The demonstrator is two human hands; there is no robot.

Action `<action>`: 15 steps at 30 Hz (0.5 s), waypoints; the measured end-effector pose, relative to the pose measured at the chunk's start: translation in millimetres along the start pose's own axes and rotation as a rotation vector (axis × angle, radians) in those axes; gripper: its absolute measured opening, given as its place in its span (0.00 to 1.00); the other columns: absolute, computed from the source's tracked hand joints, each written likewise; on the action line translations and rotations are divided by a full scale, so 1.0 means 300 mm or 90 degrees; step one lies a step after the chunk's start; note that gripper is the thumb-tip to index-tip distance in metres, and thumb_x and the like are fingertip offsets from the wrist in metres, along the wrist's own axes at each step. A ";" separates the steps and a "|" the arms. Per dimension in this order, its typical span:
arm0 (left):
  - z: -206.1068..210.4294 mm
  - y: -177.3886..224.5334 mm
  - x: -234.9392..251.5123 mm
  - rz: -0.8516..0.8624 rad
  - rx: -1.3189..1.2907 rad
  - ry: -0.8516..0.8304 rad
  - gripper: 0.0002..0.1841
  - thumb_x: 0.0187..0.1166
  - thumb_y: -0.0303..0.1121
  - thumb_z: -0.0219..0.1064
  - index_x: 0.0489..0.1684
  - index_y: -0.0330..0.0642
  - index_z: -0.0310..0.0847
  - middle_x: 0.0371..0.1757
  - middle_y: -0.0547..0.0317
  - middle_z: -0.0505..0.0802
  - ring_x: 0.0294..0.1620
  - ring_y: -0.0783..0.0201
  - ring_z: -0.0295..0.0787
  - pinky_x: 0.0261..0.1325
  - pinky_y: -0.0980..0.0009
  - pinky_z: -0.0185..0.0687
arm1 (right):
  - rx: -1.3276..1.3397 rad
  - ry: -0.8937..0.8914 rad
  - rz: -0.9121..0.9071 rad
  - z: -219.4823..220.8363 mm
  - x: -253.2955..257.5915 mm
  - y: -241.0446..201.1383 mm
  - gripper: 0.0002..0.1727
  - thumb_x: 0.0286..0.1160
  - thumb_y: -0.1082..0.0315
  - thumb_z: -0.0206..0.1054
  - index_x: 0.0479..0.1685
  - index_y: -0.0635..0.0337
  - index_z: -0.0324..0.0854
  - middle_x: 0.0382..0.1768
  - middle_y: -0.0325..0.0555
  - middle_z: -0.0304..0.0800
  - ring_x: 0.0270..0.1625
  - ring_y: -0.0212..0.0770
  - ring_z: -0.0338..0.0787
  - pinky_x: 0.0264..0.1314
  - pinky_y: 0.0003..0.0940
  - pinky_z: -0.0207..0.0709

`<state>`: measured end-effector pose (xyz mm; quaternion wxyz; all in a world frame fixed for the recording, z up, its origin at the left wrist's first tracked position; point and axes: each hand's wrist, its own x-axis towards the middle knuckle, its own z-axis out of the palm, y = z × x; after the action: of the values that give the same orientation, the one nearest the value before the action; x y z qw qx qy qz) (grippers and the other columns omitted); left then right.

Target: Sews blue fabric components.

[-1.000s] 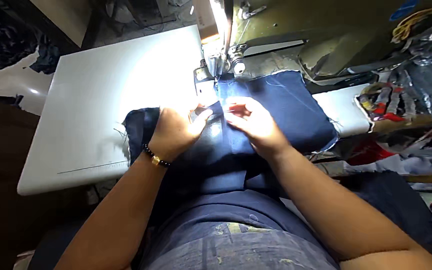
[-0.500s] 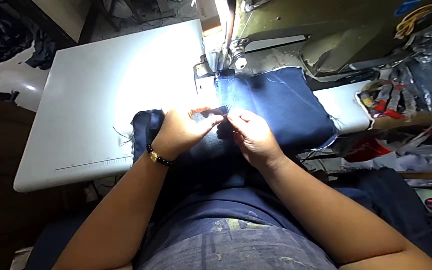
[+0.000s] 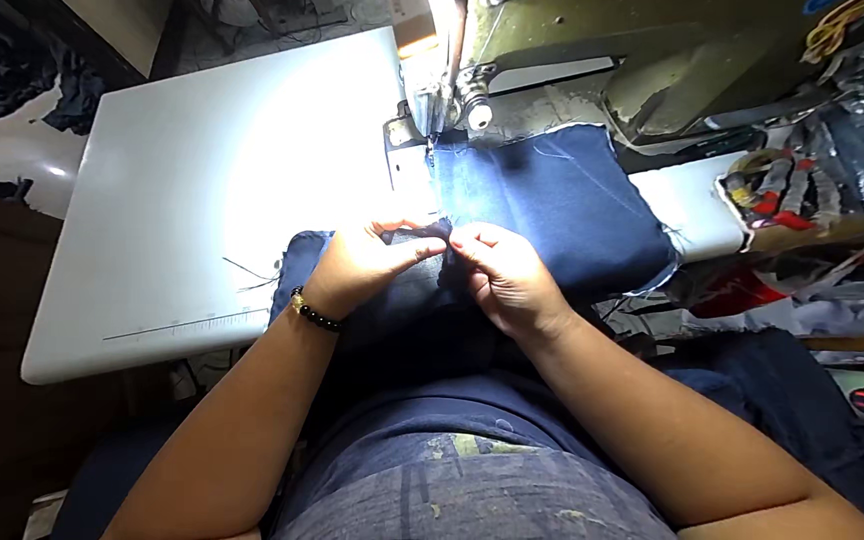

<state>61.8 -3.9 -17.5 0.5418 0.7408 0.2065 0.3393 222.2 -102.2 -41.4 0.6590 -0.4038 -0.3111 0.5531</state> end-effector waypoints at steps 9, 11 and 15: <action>0.030 -0.014 -0.037 0.038 0.095 0.072 0.06 0.69 0.24 0.78 0.36 0.42 0.87 0.39 0.63 0.91 0.35 0.74 0.85 0.37 0.81 0.82 | -0.156 -0.039 -0.167 -0.028 0.003 0.038 0.05 0.76 0.76 0.68 0.37 0.60 0.89 0.39 0.37 0.90 0.39 0.26 0.87 0.41 0.20 0.83; 0.039 -0.011 -0.039 0.049 0.119 0.097 0.06 0.67 0.24 0.79 0.33 0.42 0.87 0.36 0.64 0.91 0.32 0.76 0.84 0.34 0.82 0.80 | -0.174 -0.063 -0.214 -0.037 0.010 0.038 0.04 0.72 0.79 0.71 0.35 0.62 0.88 0.45 0.41 0.90 0.45 0.29 0.89 0.48 0.23 0.87; 0.038 0.009 -0.043 0.038 0.138 0.079 0.03 0.69 0.25 0.78 0.34 0.42 0.91 0.38 0.64 0.93 0.40 0.75 0.88 0.43 0.81 0.85 | -0.155 -0.087 -0.200 -0.062 0.017 0.038 0.05 0.71 0.81 0.70 0.33 0.62 0.88 0.42 0.40 0.89 0.44 0.29 0.88 0.46 0.22 0.84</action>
<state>61.0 -21.0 -20.7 0.4344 0.7785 0.2525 0.3762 233.8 -100.0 -60.5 0.6609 -0.3885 -0.4786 0.4280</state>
